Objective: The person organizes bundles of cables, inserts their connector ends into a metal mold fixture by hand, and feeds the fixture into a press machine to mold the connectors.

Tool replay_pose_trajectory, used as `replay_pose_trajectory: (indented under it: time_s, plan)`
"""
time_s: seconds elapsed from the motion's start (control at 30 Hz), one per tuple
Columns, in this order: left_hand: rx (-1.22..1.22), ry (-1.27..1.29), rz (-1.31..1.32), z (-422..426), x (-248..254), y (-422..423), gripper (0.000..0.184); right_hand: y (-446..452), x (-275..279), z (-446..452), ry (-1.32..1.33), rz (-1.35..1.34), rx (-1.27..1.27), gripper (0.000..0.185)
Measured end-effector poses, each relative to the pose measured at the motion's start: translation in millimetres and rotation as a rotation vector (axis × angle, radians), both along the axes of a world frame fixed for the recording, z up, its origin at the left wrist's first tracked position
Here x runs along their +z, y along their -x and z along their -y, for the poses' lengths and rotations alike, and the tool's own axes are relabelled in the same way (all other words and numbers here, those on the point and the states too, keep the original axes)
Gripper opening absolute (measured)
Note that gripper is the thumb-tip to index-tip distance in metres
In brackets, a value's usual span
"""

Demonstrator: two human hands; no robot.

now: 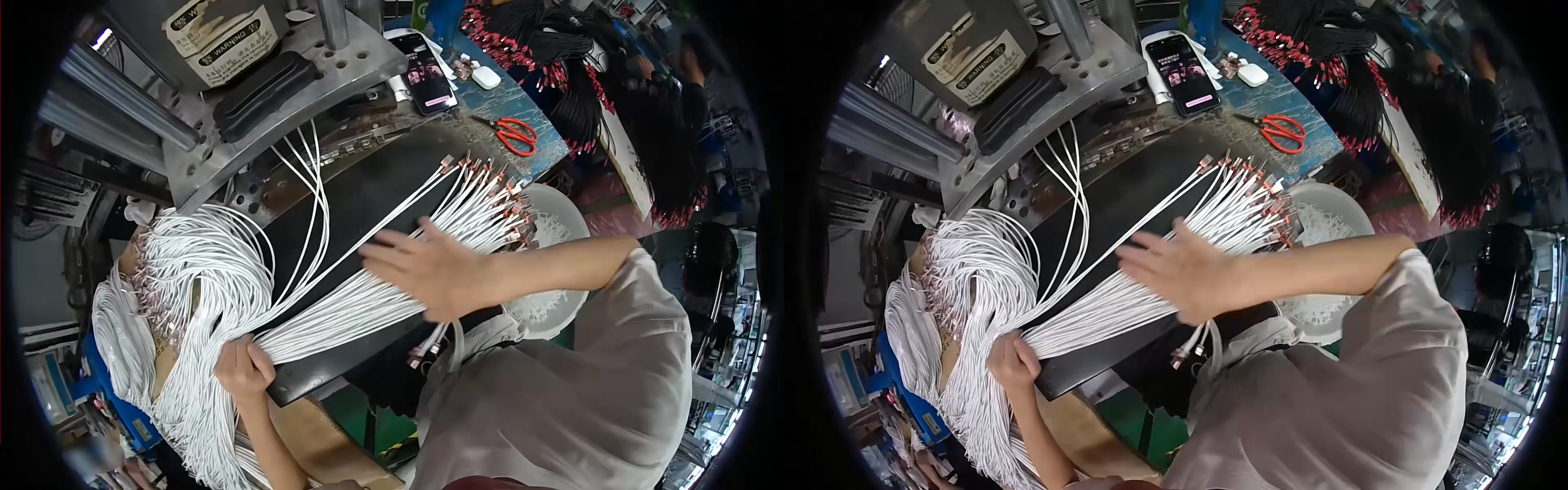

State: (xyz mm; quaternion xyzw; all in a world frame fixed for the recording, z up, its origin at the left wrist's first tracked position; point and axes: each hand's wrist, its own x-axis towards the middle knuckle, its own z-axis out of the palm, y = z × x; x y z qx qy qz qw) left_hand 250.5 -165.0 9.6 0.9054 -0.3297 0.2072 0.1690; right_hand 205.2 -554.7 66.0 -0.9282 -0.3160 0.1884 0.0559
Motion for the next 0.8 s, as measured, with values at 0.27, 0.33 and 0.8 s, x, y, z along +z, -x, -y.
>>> replay_pose_trajectory:
  time_s: [0.27, 0.33, 0.8]
  plan:
    - [-0.096, -0.275, -0.16, 162.9, 14.0, 50.1, 0.097, -15.9, 35.6, 157.0, -0.015, -0.1, -0.047, 0.093]
    - [-0.185, -0.243, -0.24, 205.2, 19.6, 45.8, 0.099, -42.3, 27.3, 179.7, -0.39, -0.087, -0.237, 0.078]
    - [-0.201, -0.016, -0.279, 223.7, 29.2, -36.2, 0.015, -161.6, -60.9, 215.7, -1.278, -0.014, -0.862, 0.093]
